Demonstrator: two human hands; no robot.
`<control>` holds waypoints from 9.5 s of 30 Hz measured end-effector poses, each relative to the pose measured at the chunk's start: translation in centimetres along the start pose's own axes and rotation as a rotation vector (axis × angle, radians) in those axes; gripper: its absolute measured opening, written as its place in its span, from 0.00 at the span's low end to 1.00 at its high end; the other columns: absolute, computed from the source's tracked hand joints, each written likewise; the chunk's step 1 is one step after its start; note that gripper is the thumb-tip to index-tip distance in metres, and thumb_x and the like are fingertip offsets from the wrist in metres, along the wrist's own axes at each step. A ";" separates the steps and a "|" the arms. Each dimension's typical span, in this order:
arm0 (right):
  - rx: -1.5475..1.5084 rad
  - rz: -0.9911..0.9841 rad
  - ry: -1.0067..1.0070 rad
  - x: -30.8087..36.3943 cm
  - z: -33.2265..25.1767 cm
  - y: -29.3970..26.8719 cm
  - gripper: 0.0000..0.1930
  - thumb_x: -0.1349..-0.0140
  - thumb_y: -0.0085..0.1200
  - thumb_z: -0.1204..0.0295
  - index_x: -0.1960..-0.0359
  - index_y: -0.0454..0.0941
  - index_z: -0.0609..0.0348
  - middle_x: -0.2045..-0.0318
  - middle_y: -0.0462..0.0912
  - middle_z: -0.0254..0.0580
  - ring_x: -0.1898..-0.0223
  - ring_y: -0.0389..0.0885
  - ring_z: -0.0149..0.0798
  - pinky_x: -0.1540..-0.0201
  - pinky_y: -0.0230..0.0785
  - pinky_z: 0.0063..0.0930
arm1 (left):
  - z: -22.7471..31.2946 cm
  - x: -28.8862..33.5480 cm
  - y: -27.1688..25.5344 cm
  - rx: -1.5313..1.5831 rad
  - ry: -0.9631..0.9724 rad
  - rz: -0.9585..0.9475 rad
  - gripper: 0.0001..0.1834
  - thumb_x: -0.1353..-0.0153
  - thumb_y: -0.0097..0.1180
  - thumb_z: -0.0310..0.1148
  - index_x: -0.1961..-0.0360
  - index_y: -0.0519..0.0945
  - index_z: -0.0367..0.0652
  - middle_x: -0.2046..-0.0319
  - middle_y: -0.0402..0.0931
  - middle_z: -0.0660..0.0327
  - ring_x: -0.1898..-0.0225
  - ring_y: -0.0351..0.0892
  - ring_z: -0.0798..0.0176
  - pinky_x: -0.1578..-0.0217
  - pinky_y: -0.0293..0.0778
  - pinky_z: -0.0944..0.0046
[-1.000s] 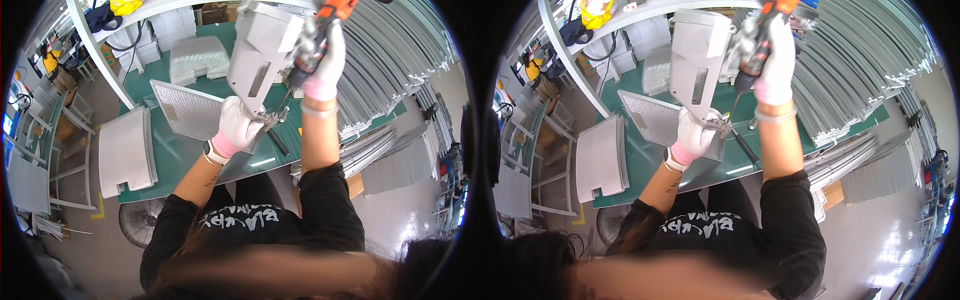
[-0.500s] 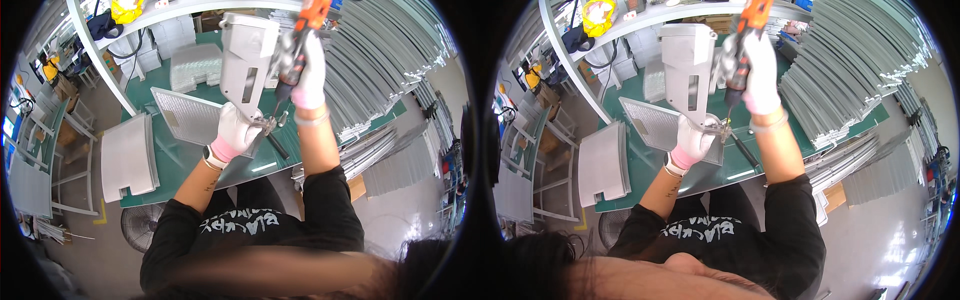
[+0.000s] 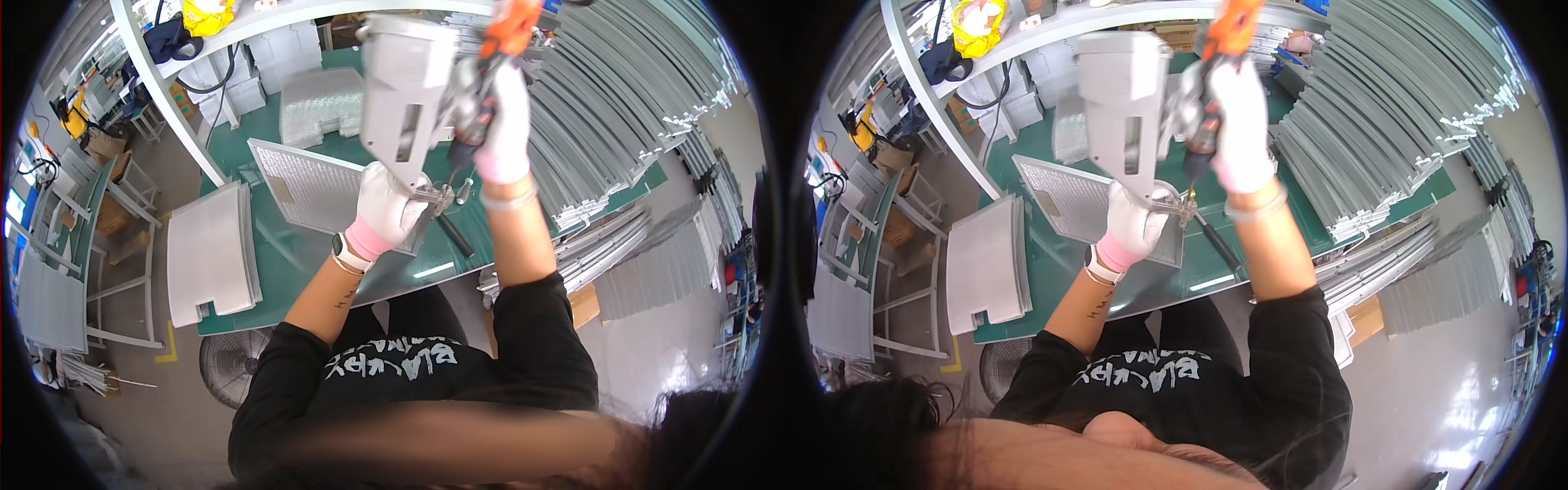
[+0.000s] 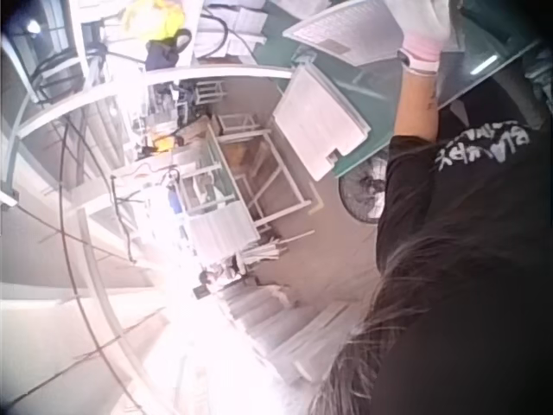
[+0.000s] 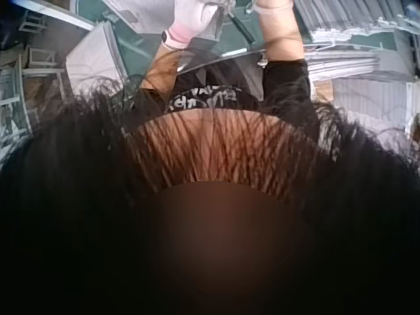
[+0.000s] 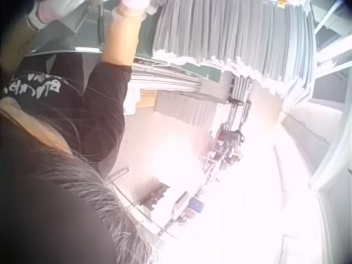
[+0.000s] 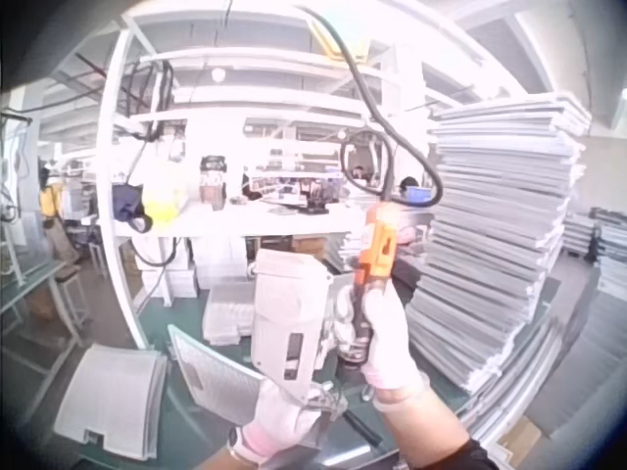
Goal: Assembling a mesh filter into a plastic housing using a hammer and electric screwdriver.
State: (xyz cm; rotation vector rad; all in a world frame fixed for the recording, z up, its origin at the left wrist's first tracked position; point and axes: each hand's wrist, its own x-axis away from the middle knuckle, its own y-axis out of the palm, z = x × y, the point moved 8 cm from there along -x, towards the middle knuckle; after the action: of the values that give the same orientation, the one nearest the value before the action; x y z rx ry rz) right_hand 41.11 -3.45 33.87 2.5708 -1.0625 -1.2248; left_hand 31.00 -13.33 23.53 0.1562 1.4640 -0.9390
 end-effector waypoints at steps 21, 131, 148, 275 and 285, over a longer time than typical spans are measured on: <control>0.102 -0.005 -0.046 -0.7 -0.1 0.1 0.16 0.31 0.49 0.54 0.58 0.69 0.53 0.72 0.74 0.33 0.81 0.68 0.23 0.80 0.61 0.17 | -0.3 -0.4 1.1 0.023 -0.044 -0.097 0.09 0.44 0.52 0.38 0.67 0.77 0.46 0.69 0.76 0.59 0.65 0.74 0.48 0.60 0.64 0.51; -0.273 -0.457 0.085 -3.8 2.5 5.7 0.37 0.40 0.57 0.48 0.41 0.64 0.67 0.80 0.72 0.37 0.88 0.62 0.21 0.87 0.52 0.15 | 0.2 -0.4 3.0 0.054 -0.143 0.155 0.07 0.57 0.65 0.30 0.79 0.78 0.45 0.81 0.69 0.62 0.79 0.68 0.56 0.77 0.62 0.57; -0.255 -0.436 0.024 -5.0 1.6 2.6 0.26 0.31 0.48 0.54 0.40 0.67 0.59 0.65 0.77 0.39 0.71 0.77 0.27 0.71 0.72 0.20 | 1.6 -0.7 2.5 -0.183 -0.165 -0.002 0.08 0.60 0.67 0.34 0.80 0.78 0.49 0.80 0.71 0.65 0.76 0.71 0.56 0.74 0.63 0.56; -0.592 -0.124 0.460 12.5 9.4 6.2 0.41 0.43 0.62 0.44 0.41 0.58 0.62 0.77 0.72 0.33 0.84 0.67 0.23 0.87 0.54 0.15 | 10.6 17.5 0.5 -0.273 -0.281 -0.510 0.21 0.54 0.68 0.50 0.60 0.82 0.56 0.63 0.78 0.65 0.61 0.78 0.55 0.63 0.74 0.54; -0.413 -0.320 0.355 8.8 6.5 7.2 0.37 0.35 0.51 0.43 0.38 0.62 0.63 0.73 0.74 0.30 0.72 0.73 0.23 0.69 0.67 0.17 | 9.9 12.4 -3.1 -0.204 -0.422 -0.251 0.21 0.51 0.64 0.45 0.55 0.84 0.53 0.62 0.80 0.64 0.58 0.80 0.58 0.56 0.73 0.51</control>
State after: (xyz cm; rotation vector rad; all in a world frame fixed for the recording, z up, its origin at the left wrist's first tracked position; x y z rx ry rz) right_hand 36.30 -13.11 26.49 2.5414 -0.2999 -0.8693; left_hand 34.71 -26.93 15.60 -0.3647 1.1896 -0.9473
